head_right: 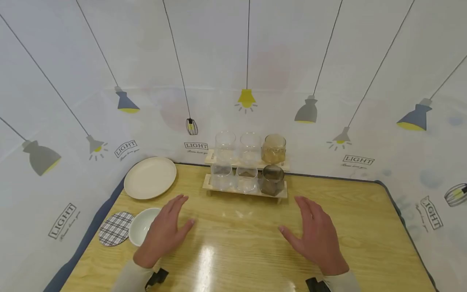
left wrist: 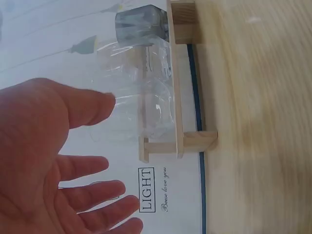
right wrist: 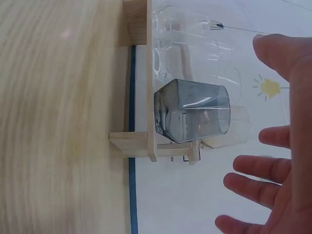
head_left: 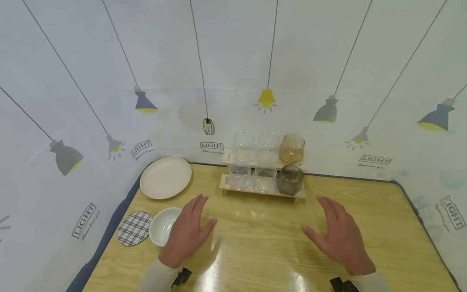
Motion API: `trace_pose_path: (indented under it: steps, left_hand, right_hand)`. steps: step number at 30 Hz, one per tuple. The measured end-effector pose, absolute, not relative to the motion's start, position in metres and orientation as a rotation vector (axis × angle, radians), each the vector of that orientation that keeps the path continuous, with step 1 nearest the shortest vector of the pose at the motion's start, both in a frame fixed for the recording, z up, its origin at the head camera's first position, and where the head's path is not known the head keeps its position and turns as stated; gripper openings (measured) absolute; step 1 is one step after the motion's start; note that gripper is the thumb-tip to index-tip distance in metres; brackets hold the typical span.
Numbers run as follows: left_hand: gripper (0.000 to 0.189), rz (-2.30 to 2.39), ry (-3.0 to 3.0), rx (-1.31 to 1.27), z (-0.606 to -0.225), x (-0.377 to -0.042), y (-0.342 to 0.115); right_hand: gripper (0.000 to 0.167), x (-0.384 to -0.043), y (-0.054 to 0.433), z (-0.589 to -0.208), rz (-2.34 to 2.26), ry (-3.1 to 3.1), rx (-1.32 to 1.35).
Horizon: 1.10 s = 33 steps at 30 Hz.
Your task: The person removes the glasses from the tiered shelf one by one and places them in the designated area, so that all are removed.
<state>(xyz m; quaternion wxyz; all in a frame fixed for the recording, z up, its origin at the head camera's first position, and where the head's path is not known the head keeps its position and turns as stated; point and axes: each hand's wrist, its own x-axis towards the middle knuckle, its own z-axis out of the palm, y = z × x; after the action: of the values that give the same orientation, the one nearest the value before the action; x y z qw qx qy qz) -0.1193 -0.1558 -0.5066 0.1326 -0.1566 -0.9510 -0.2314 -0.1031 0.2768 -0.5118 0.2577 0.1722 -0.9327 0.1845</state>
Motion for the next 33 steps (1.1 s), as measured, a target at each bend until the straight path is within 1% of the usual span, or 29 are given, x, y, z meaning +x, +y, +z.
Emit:
trace_pose_path:
  steps: [4, 16, 22, 26, 33]
  left_hand:
    - [0.067, -0.836, -2.738, -0.435, -0.509, -0.127, -0.150]
    - [0.056, -1.351, -2.660, -0.209, -0.519, -0.152, -0.126]
    - [0.052, -1.482, -2.583, -0.182, -0.525, -0.170, -0.115]
    - [0.050, -1.554, -2.555, -0.148, -0.533, -0.184, -0.110]
    - [0.053, -1.637, -2.535, -0.027, -0.545, -0.204, -0.102]
  right_hand:
    - [0.088, -0.111, 0.275, -0.509, 0.619, -2.555, 0.441]
    - [0.076, -0.144, 0.270, -0.495, 0.802, -2.543, 0.431]
    - [0.074, -0.166, 0.269, -0.487, 0.853, -2.519, 0.428]
    - [0.070, -0.181, 0.267, -0.482, 0.941, -2.483, 0.401]
    - [0.063, -0.206, 0.267, -0.479, 1.063, -2.457, 0.332]
